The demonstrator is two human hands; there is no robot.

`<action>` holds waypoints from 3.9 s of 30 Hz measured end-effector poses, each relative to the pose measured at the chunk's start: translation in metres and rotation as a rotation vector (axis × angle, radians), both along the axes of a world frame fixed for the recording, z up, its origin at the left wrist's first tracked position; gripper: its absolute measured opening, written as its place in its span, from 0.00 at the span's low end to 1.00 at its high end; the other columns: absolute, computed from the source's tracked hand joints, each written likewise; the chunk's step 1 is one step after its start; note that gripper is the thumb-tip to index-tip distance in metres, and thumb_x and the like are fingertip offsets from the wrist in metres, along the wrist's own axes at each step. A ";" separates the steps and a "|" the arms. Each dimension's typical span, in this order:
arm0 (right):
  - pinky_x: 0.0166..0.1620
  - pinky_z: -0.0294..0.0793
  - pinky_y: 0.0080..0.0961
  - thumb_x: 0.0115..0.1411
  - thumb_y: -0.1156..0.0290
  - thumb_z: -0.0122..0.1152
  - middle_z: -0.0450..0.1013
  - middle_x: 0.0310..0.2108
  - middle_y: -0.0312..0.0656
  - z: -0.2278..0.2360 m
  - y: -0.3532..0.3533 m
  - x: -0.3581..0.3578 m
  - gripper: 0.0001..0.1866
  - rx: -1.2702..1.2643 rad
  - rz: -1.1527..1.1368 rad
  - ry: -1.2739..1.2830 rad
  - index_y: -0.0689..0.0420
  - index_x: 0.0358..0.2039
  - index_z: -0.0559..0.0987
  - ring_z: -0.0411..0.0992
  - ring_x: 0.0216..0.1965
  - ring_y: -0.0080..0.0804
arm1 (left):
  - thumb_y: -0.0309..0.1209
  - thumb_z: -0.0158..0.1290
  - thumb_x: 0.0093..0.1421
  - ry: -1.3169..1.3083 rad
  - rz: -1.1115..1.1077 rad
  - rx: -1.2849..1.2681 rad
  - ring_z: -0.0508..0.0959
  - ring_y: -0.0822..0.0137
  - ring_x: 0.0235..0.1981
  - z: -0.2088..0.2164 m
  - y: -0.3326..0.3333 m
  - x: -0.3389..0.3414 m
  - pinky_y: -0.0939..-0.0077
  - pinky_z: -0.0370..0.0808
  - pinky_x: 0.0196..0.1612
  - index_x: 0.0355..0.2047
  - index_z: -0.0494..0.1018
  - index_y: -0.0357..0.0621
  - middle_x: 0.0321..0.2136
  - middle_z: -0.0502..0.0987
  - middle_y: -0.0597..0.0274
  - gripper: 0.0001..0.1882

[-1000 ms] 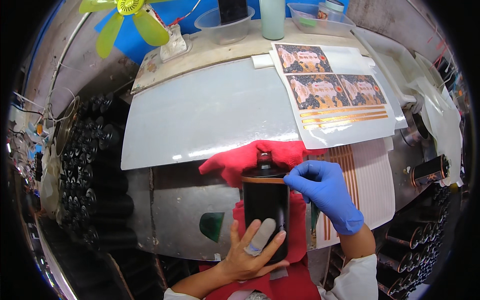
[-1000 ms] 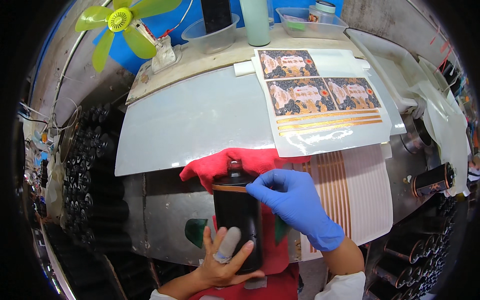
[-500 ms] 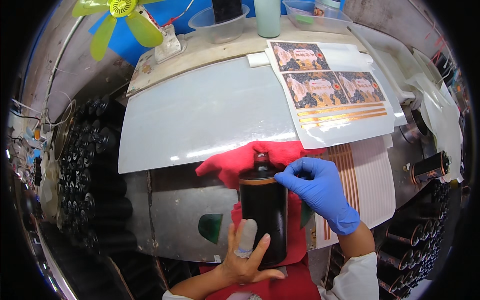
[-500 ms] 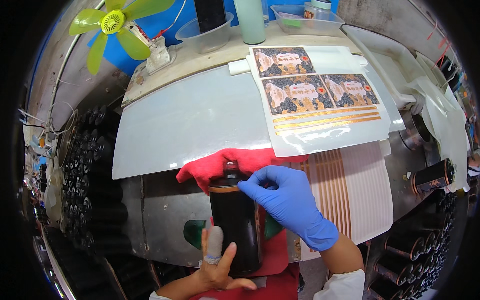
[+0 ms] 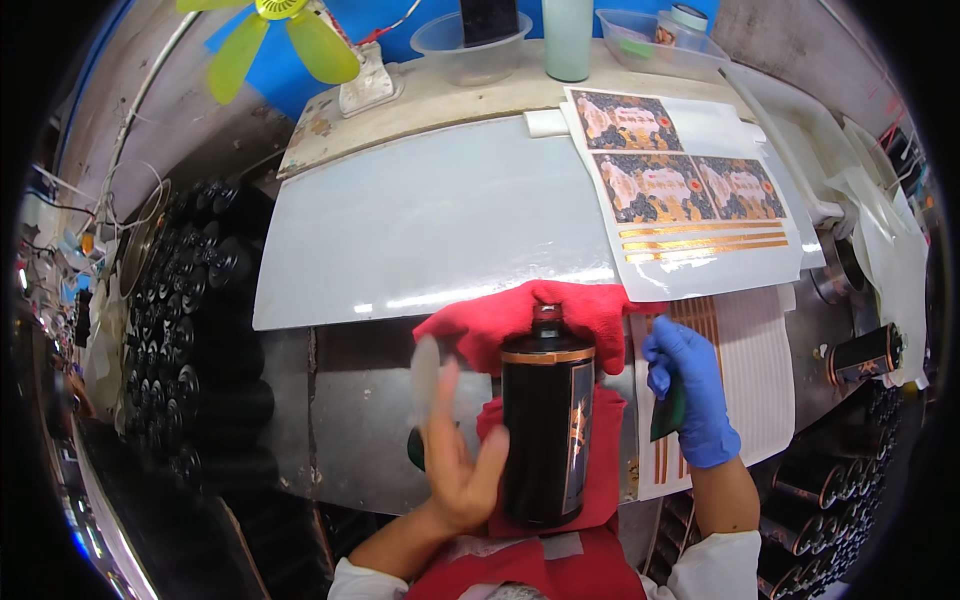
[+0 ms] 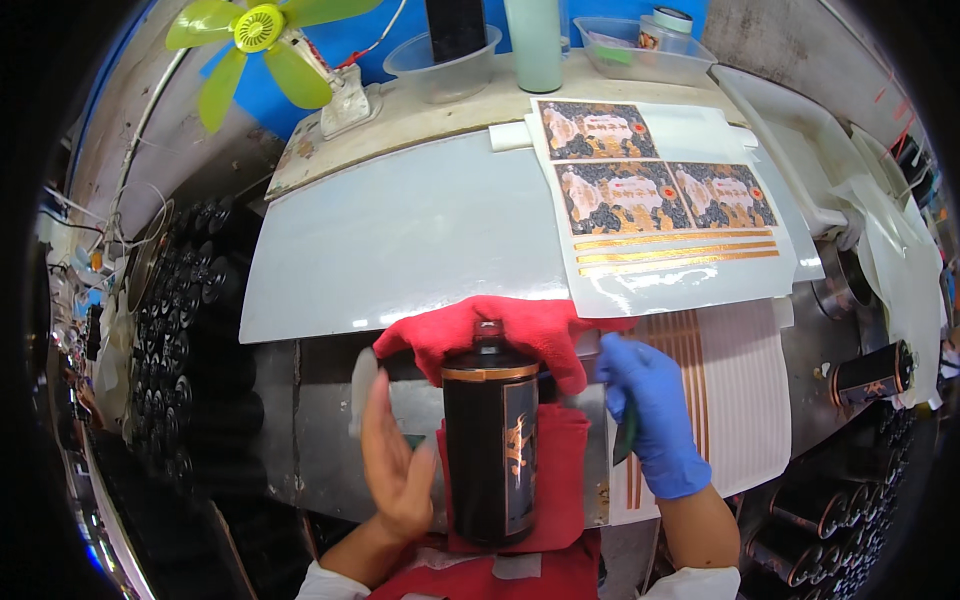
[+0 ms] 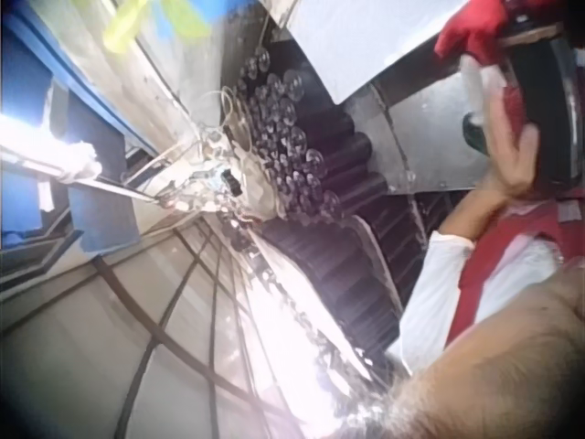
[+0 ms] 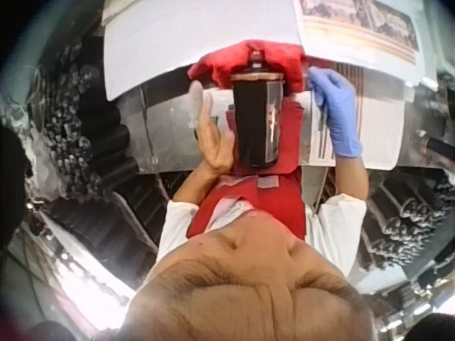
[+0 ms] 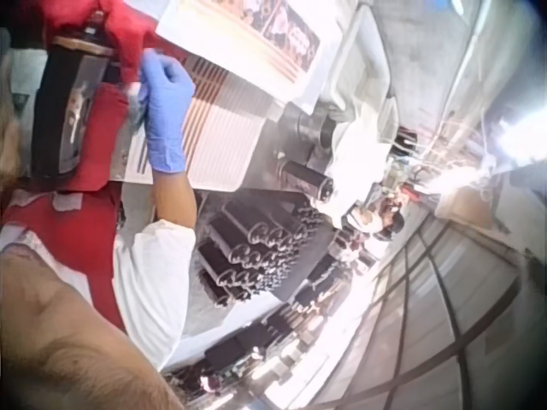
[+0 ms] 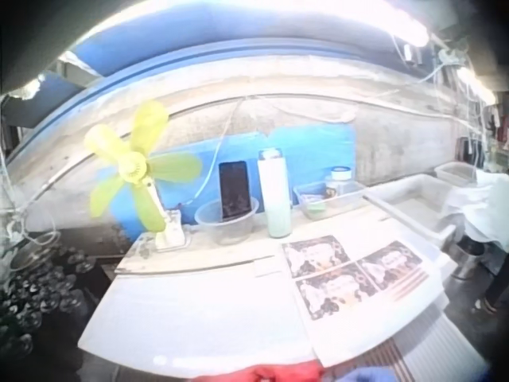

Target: The person applies gold decorative strips to the top and bottom edges of a black bottle, then places a printed label on the bottle's body. They use a green sponge to smooth and press the applied materials. The person repeats this process on multiple bottles.

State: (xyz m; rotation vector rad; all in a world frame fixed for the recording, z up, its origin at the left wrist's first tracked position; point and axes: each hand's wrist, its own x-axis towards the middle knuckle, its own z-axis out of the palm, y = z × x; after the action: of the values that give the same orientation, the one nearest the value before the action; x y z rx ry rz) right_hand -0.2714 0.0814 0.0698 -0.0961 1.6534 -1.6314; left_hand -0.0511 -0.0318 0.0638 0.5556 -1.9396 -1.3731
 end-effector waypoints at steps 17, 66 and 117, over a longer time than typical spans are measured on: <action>0.16 0.58 0.11 0.64 0.54 0.47 0.65 0.23 0.35 -0.027 0.048 -0.001 0.18 -0.086 0.021 -0.321 0.54 0.26 0.71 0.57 0.11 0.14 | 0.21 0.51 0.57 0.318 0.016 0.555 0.50 0.66 0.62 0.006 -0.029 -0.066 0.71 0.50 0.62 0.62 0.49 0.37 0.62 0.46 0.50 0.34; 0.43 0.71 0.26 0.56 0.72 0.56 0.72 0.39 0.47 0.043 -0.036 0.058 0.21 -0.054 0.195 0.869 0.55 0.51 0.65 0.72 0.41 0.32 | 0.53 0.58 0.47 -0.480 -0.221 -1.116 0.46 0.38 0.64 -0.002 0.052 0.013 0.38 0.33 0.60 0.55 0.65 0.46 0.61 0.53 0.42 0.38; 0.16 0.57 0.14 0.58 0.60 0.54 0.65 0.17 0.30 -0.052 0.215 0.045 0.13 -0.099 -0.736 0.015 0.50 0.20 0.68 0.60 0.14 0.16 | 0.25 0.64 0.45 -0.033 -0.380 -0.394 0.75 0.54 0.41 -0.038 0.030 0.026 0.67 0.69 0.47 0.62 0.36 0.26 0.45 0.70 0.47 0.54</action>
State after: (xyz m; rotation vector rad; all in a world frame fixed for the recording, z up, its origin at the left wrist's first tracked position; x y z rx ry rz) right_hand -0.2263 0.2964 0.0182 0.5096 1.7233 -2.2472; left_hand -0.0249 -0.0016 0.0261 0.0207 -2.3479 -1.1486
